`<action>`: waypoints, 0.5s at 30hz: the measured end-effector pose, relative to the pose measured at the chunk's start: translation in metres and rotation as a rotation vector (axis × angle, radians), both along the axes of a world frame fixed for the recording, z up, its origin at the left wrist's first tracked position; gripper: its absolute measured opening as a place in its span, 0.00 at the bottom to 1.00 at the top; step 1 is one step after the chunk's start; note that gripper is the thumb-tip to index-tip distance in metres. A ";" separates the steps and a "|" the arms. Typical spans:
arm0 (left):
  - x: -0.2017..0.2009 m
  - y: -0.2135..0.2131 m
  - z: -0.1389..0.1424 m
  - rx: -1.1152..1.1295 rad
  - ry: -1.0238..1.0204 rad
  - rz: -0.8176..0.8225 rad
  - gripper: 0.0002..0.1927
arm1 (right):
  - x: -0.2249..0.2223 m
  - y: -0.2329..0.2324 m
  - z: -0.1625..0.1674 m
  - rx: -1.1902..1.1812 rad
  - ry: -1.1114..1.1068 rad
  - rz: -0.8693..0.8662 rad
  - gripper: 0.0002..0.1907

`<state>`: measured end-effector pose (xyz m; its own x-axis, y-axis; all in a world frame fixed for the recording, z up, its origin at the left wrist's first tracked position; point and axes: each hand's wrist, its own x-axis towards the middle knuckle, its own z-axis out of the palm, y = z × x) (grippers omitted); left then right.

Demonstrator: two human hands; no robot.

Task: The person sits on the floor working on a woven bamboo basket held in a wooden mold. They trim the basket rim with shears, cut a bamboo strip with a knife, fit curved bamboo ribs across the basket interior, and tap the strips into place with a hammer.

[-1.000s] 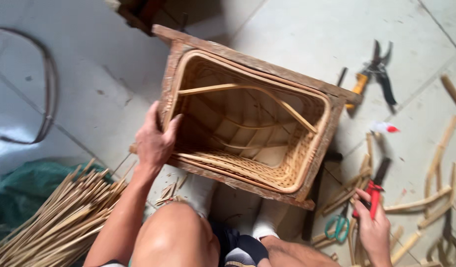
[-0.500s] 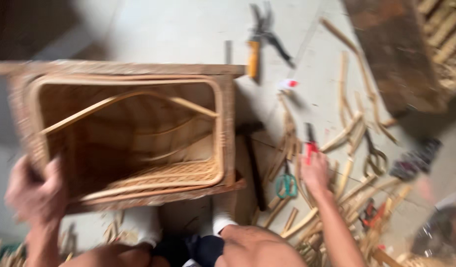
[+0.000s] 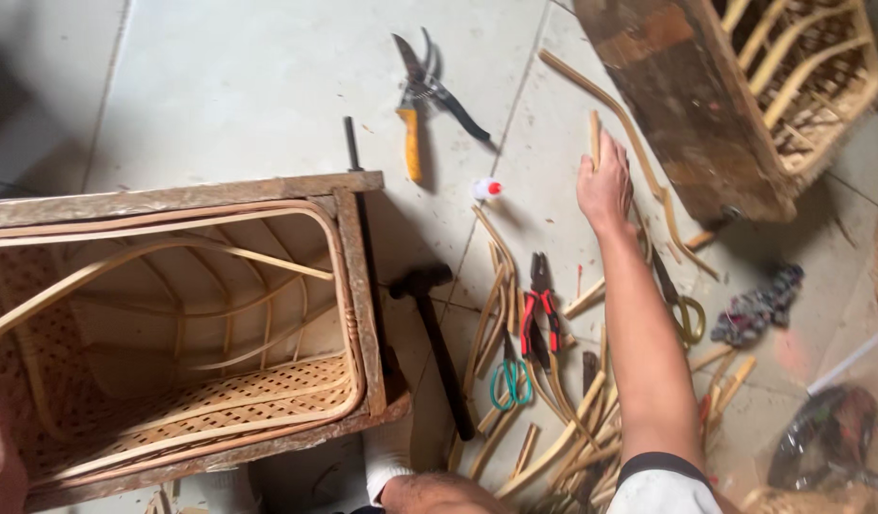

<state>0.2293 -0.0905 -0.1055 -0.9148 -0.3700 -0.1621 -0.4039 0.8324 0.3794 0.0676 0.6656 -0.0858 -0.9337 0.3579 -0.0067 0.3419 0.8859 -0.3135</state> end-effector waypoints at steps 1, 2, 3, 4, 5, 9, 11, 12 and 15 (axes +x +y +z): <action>-0.003 0.003 0.006 -0.002 0.008 0.014 0.17 | -0.020 -0.004 -0.006 -0.019 -0.009 0.056 0.29; -0.007 0.007 0.012 -0.002 0.025 0.021 0.17 | -0.040 -0.007 -0.012 0.018 0.025 0.098 0.29; -0.008 0.010 0.018 0.001 0.050 0.029 0.17 | -0.061 -0.009 -0.017 0.055 0.060 0.144 0.30; -0.009 0.011 0.026 0.002 0.080 0.040 0.17 | -0.082 -0.012 -0.023 0.088 0.095 0.194 0.30; -0.010 0.012 0.031 0.003 0.101 0.054 0.18 | -0.101 -0.013 -0.031 0.121 0.121 0.224 0.31; -0.013 0.015 0.036 -0.026 0.160 0.083 0.18 | -0.129 -0.020 -0.054 0.247 0.014 0.326 0.33; -0.013 0.015 0.035 -0.019 0.174 0.078 0.18 | -0.124 -0.022 -0.059 0.399 -0.021 0.427 0.04; -0.016 0.016 0.032 0.003 0.207 0.068 0.18 | -0.116 -0.017 -0.060 0.373 -0.021 0.483 0.05; -0.023 0.017 0.032 -0.049 0.245 0.034 0.20 | -0.113 -0.014 -0.023 0.323 0.099 0.595 0.08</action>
<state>0.2060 -0.0730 -0.0733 -0.9114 -0.4032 0.0823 -0.3329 0.8399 0.4287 -0.0457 0.6518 -0.1088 -0.9630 -0.2464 0.1093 -0.2486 0.9686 -0.0066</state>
